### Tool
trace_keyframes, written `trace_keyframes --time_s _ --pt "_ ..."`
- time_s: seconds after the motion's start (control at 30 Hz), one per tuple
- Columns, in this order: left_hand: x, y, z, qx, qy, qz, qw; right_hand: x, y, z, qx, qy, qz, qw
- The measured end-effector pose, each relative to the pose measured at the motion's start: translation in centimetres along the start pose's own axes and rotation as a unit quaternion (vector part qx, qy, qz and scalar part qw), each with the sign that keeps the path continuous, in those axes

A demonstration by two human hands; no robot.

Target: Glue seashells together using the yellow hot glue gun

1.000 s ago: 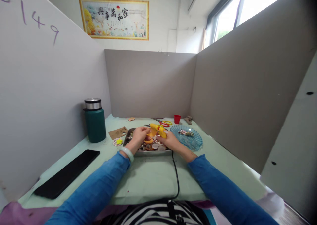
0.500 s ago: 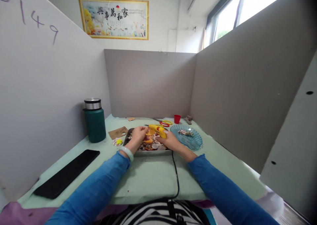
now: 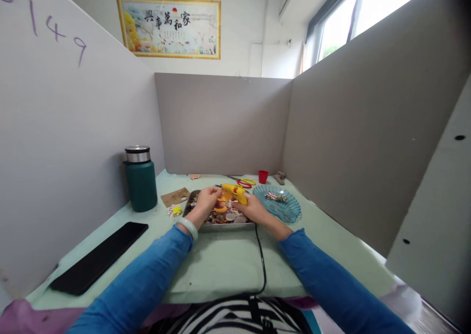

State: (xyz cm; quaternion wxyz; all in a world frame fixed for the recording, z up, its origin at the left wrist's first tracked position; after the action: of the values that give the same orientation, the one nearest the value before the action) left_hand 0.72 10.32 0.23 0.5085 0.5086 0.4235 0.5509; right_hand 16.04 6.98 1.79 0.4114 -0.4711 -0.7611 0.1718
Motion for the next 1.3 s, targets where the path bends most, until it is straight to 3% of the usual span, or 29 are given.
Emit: trace_keyframes --time_s 1.3 --pt "0.06 -0.08 0.29 -0.011 -0.022 -0.005 1.000 -0.09 0.00 0.41 0.033 -0.028 0.009 0.999"
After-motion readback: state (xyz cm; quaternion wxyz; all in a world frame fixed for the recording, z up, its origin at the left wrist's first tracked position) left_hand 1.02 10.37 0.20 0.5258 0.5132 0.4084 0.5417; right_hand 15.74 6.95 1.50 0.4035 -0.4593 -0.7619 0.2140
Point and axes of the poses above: each hand's wrist, its own x-axis towards the middle knuckle, its own z-axis out of the palm, y = z × x, the point moved 10 cm from there along x, towards the middle knuckle, and after that the axes turned 12 degrees about -x, right-handed, at the moved point
